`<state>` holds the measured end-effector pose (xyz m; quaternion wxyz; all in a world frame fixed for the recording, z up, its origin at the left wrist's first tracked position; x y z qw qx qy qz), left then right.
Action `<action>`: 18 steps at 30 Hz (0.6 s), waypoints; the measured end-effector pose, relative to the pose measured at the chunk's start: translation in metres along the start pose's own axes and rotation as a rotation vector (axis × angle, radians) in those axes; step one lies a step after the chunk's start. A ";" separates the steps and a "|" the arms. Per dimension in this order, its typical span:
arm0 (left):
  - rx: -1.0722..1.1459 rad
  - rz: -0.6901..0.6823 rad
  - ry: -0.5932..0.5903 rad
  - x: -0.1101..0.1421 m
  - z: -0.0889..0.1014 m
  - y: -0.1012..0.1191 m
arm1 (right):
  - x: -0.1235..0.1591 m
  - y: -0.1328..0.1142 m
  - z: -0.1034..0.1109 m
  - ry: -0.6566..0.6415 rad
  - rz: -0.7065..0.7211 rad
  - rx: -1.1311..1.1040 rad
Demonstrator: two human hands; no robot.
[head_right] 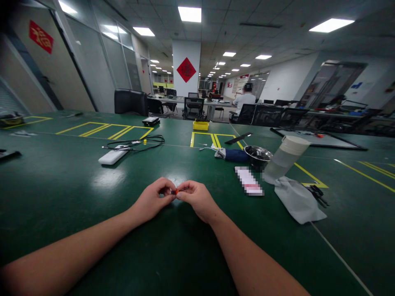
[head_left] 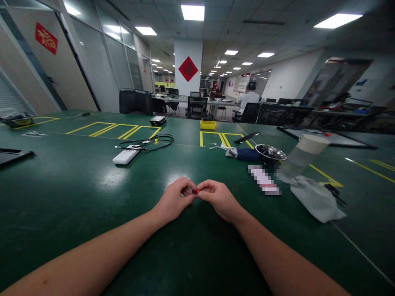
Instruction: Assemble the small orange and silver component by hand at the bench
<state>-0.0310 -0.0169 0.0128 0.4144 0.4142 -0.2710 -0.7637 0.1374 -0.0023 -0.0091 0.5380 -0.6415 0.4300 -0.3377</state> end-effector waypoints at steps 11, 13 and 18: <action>0.331 0.264 -0.038 -0.002 -0.003 -0.005 | -0.003 -0.001 0.004 0.096 -0.009 0.036; 0.439 0.331 -0.003 -0.003 -0.003 -0.007 | -0.002 -0.001 0.004 0.110 -0.005 0.029; 0.655 0.392 0.012 -0.002 -0.006 -0.010 | -0.002 -0.002 0.005 0.136 0.001 0.080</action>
Point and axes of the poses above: each hand's wrist, its own x-axis away from the middle knuckle, its own z-axis out of the back of the hand, y = z × x, the point moved 2 cm from there along -x, towards the middle knuckle, and after that the axes turned 4 degrees about -z, right-handed, at the moved point
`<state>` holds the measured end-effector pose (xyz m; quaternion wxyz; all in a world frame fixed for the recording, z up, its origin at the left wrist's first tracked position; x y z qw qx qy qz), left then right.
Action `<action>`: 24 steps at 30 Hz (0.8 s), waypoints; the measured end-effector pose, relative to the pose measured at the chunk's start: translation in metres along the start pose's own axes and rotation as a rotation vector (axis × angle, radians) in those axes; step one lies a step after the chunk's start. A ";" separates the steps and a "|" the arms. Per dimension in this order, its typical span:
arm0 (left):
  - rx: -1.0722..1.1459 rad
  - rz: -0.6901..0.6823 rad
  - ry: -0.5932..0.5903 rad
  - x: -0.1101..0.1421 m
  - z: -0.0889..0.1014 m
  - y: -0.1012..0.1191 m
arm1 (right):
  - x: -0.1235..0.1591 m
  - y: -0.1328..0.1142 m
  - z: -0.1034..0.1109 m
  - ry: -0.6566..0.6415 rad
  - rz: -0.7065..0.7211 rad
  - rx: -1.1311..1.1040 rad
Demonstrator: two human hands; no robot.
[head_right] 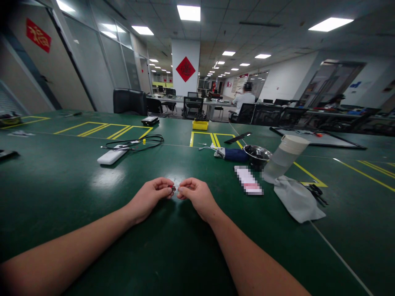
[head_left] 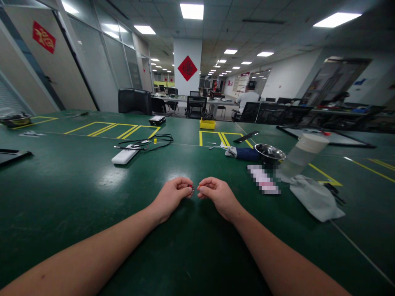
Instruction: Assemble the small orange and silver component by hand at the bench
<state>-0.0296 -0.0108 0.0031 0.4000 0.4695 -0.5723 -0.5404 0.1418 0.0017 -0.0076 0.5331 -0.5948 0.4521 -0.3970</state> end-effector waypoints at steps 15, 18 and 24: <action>0.005 0.067 -0.013 0.003 -0.002 0.001 | 0.002 -0.007 0.000 -0.008 0.038 0.092; -0.020 0.060 -0.023 0.003 -0.002 0.001 | 0.003 -0.007 -0.001 -0.042 0.043 0.101; -0.056 0.014 -0.022 0.003 -0.003 0.004 | 0.003 -0.007 -0.002 -0.071 0.025 0.125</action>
Point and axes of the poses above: each hand's wrist, its own x-axis away from the middle knuckle, its own z-axis out of the back of the hand, y = z × x, the point moved 2 cm from there along -x, towards the middle knuckle, and after that the axes turned 4 degrees about -z, right-handed, at the moved point
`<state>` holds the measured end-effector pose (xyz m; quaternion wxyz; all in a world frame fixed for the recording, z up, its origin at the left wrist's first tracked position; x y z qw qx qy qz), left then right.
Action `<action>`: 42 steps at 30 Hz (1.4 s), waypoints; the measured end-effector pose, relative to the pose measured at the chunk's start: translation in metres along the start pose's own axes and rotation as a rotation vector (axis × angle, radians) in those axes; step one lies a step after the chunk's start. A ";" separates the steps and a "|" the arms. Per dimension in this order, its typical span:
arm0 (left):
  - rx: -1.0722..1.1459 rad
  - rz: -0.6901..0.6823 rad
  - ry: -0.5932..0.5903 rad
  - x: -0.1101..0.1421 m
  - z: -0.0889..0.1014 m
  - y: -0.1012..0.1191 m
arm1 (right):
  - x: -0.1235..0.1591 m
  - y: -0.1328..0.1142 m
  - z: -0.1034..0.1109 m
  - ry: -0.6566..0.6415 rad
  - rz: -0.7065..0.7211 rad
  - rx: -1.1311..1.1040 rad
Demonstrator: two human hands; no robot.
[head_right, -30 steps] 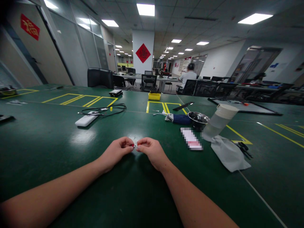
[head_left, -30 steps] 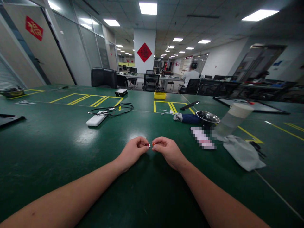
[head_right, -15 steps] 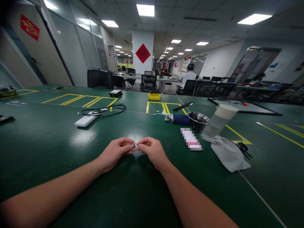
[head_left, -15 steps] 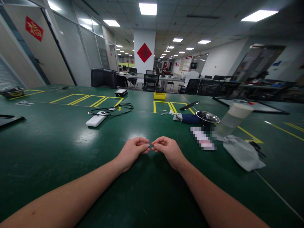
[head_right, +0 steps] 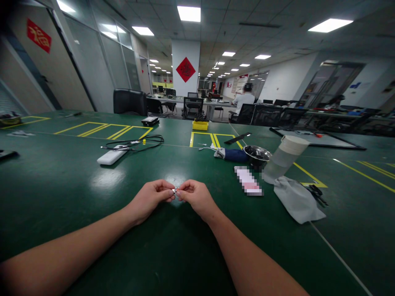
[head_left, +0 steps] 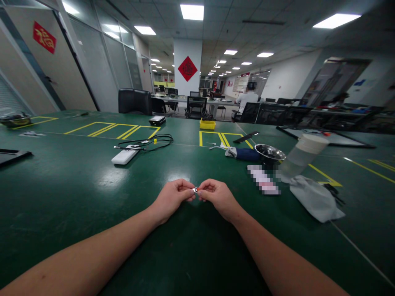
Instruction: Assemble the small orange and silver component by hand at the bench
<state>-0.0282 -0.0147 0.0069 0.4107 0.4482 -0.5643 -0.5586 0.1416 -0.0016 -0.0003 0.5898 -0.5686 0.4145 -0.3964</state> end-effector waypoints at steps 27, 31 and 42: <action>-0.378 -0.231 -0.131 -0.002 0.003 -0.004 | 0.000 0.000 0.002 -0.044 0.017 -0.067; -0.419 -0.243 -0.153 0.001 0.002 0.001 | 0.000 0.002 0.001 -0.038 0.008 -0.067; -0.433 -0.268 -0.073 0.003 -0.001 0.004 | -0.002 0.006 0.002 -0.012 -0.023 -0.132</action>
Point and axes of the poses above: each hand's wrist, its own x-axis away from the middle knuckle, its own z-axis out of the back of the hand, y = z × x, the point moved 2 cm from there along -x, towards the middle knuckle, and after that the axes turned 4 degrees about -z, right-handed, at the moved point
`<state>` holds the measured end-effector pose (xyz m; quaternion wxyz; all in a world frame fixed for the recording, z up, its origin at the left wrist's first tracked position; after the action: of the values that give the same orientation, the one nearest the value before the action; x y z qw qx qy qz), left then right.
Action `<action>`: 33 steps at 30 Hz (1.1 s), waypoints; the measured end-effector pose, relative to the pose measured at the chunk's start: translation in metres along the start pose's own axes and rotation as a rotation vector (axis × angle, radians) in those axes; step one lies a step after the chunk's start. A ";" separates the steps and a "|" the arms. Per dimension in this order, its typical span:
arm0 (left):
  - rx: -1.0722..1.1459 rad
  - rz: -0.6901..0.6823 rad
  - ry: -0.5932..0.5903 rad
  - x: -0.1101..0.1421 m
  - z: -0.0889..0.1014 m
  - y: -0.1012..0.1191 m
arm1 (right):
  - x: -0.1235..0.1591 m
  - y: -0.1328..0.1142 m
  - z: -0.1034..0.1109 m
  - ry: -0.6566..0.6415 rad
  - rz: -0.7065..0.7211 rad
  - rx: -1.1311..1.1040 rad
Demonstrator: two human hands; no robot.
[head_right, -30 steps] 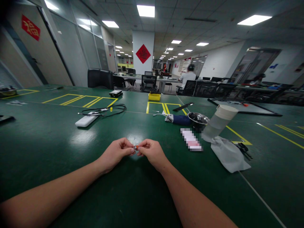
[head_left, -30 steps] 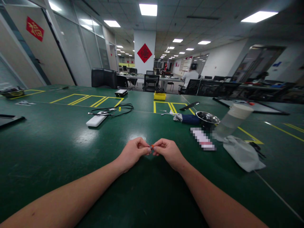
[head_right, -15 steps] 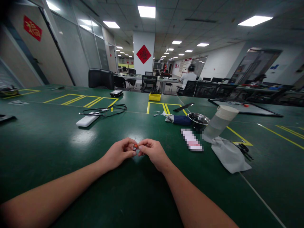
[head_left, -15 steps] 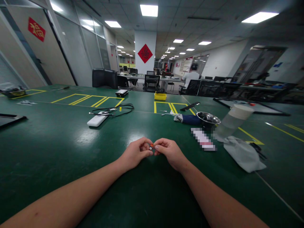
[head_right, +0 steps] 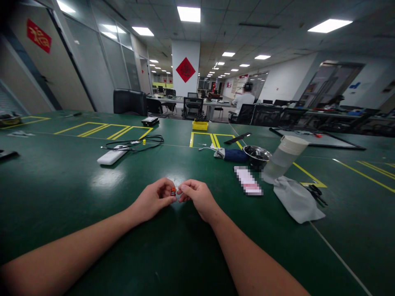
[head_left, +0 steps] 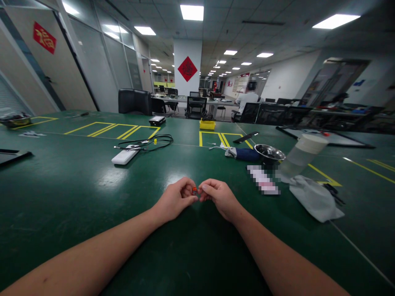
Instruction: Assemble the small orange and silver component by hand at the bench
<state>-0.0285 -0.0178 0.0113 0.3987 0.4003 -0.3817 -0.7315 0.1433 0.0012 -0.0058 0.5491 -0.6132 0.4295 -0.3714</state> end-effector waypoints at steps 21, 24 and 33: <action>-0.116 0.030 0.044 -0.005 0.008 -0.008 | 0.000 -0.001 -0.001 0.061 -0.011 -0.006; -0.098 0.013 -0.043 -0.003 0.005 -0.003 | -0.001 0.000 0.000 0.068 0.006 -0.016; -0.371 -0.229 -0.261 0.003 -0.005 0.007 | -0.001 -0.002 0.001 0.151 0.043 -0.024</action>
<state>-0.0232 -0.0241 0.0151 0.3270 0.2630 -0.2412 -0.8751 0.1445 0.0026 -0.0041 0.5155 -0.5805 0.4874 -0.3997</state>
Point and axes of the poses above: each hand's wrist, its own x-axis away from the middle knuckle, its own z-axis out of the back of the hand, y = z × x, the point moved 2 cm from there along -x, towards the middle knuckle, and after that the axes turned 4 degrees about -z, right-handed, at the moved point
